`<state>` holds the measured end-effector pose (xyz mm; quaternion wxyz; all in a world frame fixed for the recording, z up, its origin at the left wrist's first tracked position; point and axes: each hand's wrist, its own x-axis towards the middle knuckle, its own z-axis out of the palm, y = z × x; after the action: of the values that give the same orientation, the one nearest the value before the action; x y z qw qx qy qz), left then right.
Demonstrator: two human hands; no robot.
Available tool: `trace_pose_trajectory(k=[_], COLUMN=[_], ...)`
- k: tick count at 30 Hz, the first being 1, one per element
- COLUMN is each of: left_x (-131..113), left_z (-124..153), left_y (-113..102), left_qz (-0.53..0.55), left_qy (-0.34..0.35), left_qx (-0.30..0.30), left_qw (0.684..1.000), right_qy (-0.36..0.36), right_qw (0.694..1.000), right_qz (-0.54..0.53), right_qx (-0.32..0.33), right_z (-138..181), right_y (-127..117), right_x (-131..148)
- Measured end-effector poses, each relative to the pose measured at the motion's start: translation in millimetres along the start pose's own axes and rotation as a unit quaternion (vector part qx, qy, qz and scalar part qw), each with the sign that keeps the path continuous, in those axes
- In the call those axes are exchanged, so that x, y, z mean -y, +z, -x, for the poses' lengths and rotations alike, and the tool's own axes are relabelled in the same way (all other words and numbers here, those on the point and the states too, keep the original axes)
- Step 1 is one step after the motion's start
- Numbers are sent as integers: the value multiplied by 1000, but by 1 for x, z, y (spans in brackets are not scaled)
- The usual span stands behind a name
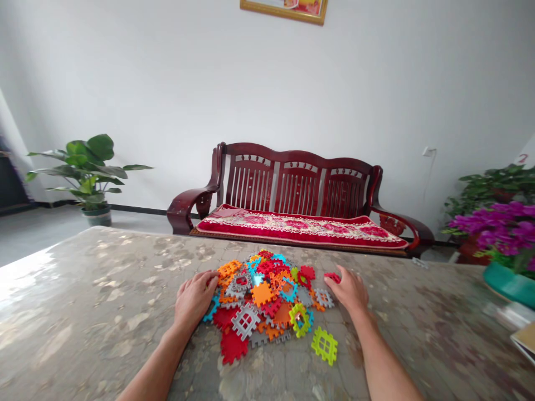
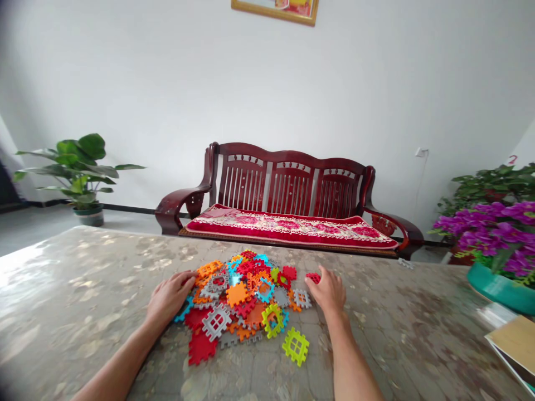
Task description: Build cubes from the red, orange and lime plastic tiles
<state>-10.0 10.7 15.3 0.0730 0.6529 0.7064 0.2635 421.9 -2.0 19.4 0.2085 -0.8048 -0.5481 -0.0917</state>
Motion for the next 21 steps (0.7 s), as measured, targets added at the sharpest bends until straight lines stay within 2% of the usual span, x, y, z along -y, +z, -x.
trace_pose_trajectory(k=[5,9,18,21], left_x=[-2,-2,-3,-3], left_z=[0,0,1,2], left_y=[-1,-1,-2,-2], left_qz=[-5,0,2,4], left_qy=[-5,-9,-11,-6], left_qx=[0,5,5,3], left_qw=[1000,1000,1000,1000], right_qy=[-13,13,-3,5], right_qw=[999,999,996,997], right_qz=[28,42,83,78], right_qx=[21,24,36,17], right_z=[1,1,3,4], right_y=[5,2,-3,-4], right_x=[5,9,15,16])
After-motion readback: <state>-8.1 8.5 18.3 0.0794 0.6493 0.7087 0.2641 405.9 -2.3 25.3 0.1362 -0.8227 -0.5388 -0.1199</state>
